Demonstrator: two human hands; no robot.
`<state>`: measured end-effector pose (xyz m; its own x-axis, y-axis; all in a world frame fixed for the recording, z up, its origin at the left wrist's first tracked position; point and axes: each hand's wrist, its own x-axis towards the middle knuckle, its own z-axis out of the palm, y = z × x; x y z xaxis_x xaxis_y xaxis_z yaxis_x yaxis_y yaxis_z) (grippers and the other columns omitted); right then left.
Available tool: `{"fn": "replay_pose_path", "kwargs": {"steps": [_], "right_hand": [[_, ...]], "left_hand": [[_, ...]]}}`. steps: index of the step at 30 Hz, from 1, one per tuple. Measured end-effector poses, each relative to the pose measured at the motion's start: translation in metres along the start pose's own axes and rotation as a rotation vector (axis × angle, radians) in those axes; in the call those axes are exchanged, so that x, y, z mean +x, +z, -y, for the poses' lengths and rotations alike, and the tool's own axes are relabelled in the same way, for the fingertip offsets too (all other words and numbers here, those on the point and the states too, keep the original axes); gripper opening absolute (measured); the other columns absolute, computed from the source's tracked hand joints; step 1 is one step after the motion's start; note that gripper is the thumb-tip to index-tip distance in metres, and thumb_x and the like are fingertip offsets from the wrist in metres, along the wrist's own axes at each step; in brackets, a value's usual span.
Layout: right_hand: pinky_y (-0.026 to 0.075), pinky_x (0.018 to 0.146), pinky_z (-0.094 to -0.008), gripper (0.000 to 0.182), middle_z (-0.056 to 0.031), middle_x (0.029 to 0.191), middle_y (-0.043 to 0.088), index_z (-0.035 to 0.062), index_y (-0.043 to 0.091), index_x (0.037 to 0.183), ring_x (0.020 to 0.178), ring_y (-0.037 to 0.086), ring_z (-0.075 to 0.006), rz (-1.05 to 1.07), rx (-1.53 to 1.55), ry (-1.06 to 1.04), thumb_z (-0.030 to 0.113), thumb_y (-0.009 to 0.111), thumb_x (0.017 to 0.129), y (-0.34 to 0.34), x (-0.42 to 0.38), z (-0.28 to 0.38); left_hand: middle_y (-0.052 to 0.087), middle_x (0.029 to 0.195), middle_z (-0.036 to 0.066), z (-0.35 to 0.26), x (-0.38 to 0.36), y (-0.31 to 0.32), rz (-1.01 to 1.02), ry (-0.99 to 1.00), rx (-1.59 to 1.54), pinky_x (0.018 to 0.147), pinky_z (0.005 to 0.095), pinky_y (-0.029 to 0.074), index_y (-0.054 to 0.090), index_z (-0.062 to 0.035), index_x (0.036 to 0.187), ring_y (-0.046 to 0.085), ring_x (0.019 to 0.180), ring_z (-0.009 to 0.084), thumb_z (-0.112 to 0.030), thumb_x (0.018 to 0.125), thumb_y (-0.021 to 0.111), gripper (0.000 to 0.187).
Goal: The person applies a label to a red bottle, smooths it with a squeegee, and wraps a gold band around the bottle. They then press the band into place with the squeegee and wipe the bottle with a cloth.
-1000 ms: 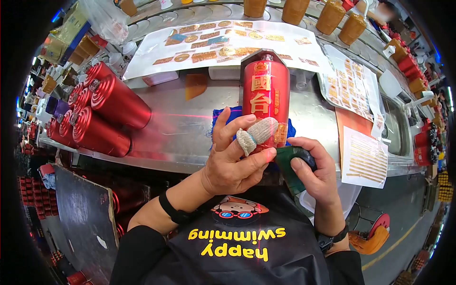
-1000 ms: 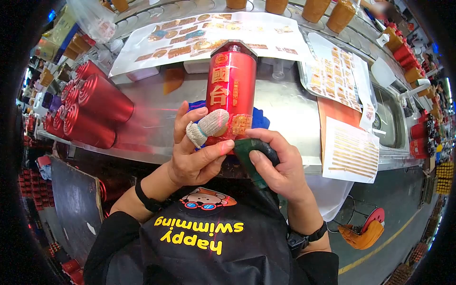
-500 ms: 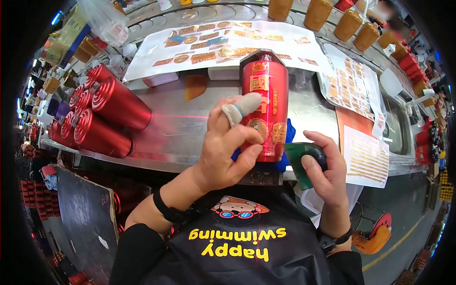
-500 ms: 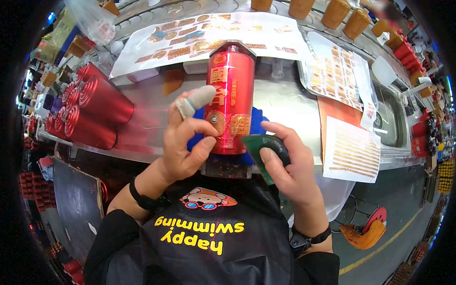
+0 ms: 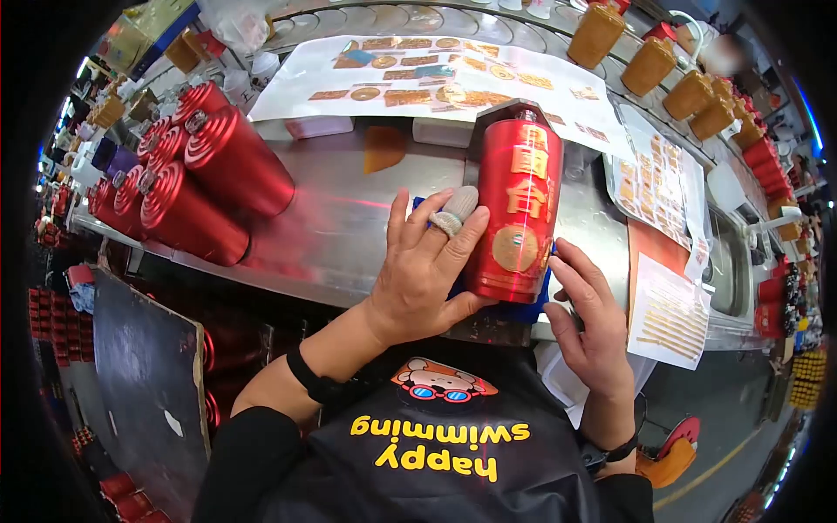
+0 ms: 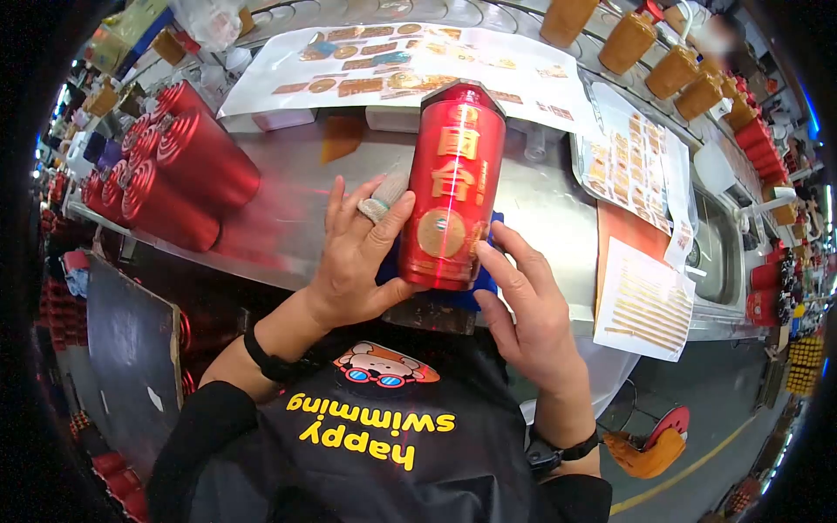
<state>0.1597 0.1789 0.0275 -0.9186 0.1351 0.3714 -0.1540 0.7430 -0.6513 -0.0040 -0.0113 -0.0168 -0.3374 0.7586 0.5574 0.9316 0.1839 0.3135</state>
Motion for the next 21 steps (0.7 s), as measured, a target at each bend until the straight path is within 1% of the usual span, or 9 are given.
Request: {"fn": "replay_pose_path", "kwargs": {"steps": [1,4,7,10,11,14,17,20,21], "right_hand": [[0.047,0.101,-0.0431,0.055,-0.0266,0.138,0.052,0.0004,0.057,0.134,0.124,0.055,-0.0399,0.015,-0.018,0.008,-0.001,0.072,0.081,0.001,-0.001,-0.002],[0.047,0.101,-0.0428,0.059,-0.0262,0.139,0.051,0.0009,0.055,0.136,0.125,0.054,-0.0393,0.023,-0.047,-0.004,0.000,0.075,0.080,0.006,-0.001,0.000],[0.047,0.101,-0.0430,0.063,-0.0256,0.139,0.050,0.0021,0.055,0.137,0.125,0.053,-0.0390,0.022,-0.066,0.004,-0.001,0.076,0.078,0.008,-0.003,-0.003],[0.047,0.101,-0.0427,0.063,-0.0253,0.139,0.050,0.0025,0.056,0.136,0.125,0.054,-0.0389,0.013,-0.068,-0.001,-0.002,0.076,0.077,0.012,-0.004,-0.004],[0.047,0.101,-0.0425,0.063,-0.0252,0.139,0.050,0.0027,0.056,0.136,0.124,0.054,-0.0388,0.008,-0.069,-0.007,-0.002,0.076,0.076,0.013,-0.003,-0.005],[0.048,0.100,-0.0423,0.062,-0.0250,0.139,0.050,0.0028,0.058,0.134,0.123,0.055,-0.0384,-0.009,-0.093,-0.036,-0.003,0.076,0.076,0.014,-0.003,-0.006],[0.049,0.099,-0.0423,0.061,-0.0247,0.138,0.051,0.0026,0.058,0.134,0.121,0.056,-0.0380,-0.010,-0.093,-0.026,-0.004,0.075,0.075,0.014,-0.002,-0.006],[0.049,0.097,-0.0421,0.061,-0.0244,0.138,0.052,0.0027,0.058,0.134,0.119,0.057,-0.0378,-0.013,-0.090,-0.041,-0.004,0.075,0.075,0.014,-0.001,-0.007],[0.050,0.097,-0.0422,0.062,-0.0244,0.138,0.052,0.0029,0.058,0.134,0.119,0.057,-0.0377,-0.015,-0.079,-0.025,-0.004,0.075,0.075,0.014,-0.001,-0.006]], "left_hand": [[0.050,0.137,0.024,-0.001,0.002,-0.002,-0.009,0.006,0.003,0.116,0.0614,0.013,0.034,-0.0037,0.151,0.038,0.134,0.0439,-0.043,0.077,0.078,0.094],[0.047,0.141,0.025,-0.001,0.001,0.005,-0.032,-0.074,-0.211,0.118,0.0574,0.014,0.033,-0.0024,0.151,0.038,0.135,0.0429,-0.046,0.081,0.075,0.092],[0.042,0.145,0.025,0.001,-0.002,0.011,-0.013,-0.237,-0.706,0.118,0.0523,0.017,0.031,-0.0004,0.151,0.038,0.135,0.0414,-0.048,0.088,0.069,0.087],[0.038,0.149,0.025,0.003,0.000,0.024,-0.032,-0.445,-0.987,0.118,0.0483,0.019,0.027,0.0015,0.151,0.038,0.136,0.0403,-0.050,0.094,0.062,0.085],[0.035,0.151,0.024,0.001,0.002,0.024,-0.013,-0.465,-0.948,0.118,0.0469,0.021,0.026,0.0020,0.151,0.035,0.138,0.0385,-0.047,0.095,0.061,0.082],[0.034,0.152,0.024,-0.001,0.000,0.030,-0.006,-0.412,-0.835,0.118,0.0450,0.020,0.024,0.0021,0.152,0.032,0.140,0.0362,-0.043,0.096,0.061,0.081],[0.033,0.152,0.023,0.005,-0.004,0.031,0.014,-0.377,-0.924,0.119,0.0443,0.019,0.023,0.0020,0.153,0.030,0.142,0.0351,-0.041,0.096,0.062,0.081],[0.033,0.152,0.024,0.014,-0.006,0.030,0.039,-0.356,-1.038,0.119,0.0447,0.020,0.022,0.0023,0.153,0.031,0.142,0.0359,-0.042,0.094,0.064,0.085],[0.033,0.153,0.025,0.015,-0.005,0.029,0.038,-0.388,-1.096,0.119,0.0448,0.020,0.022,0.0025,0.153,0.031,0.142,0.0365,-0.042,0.094,0.064,0.085]]}}
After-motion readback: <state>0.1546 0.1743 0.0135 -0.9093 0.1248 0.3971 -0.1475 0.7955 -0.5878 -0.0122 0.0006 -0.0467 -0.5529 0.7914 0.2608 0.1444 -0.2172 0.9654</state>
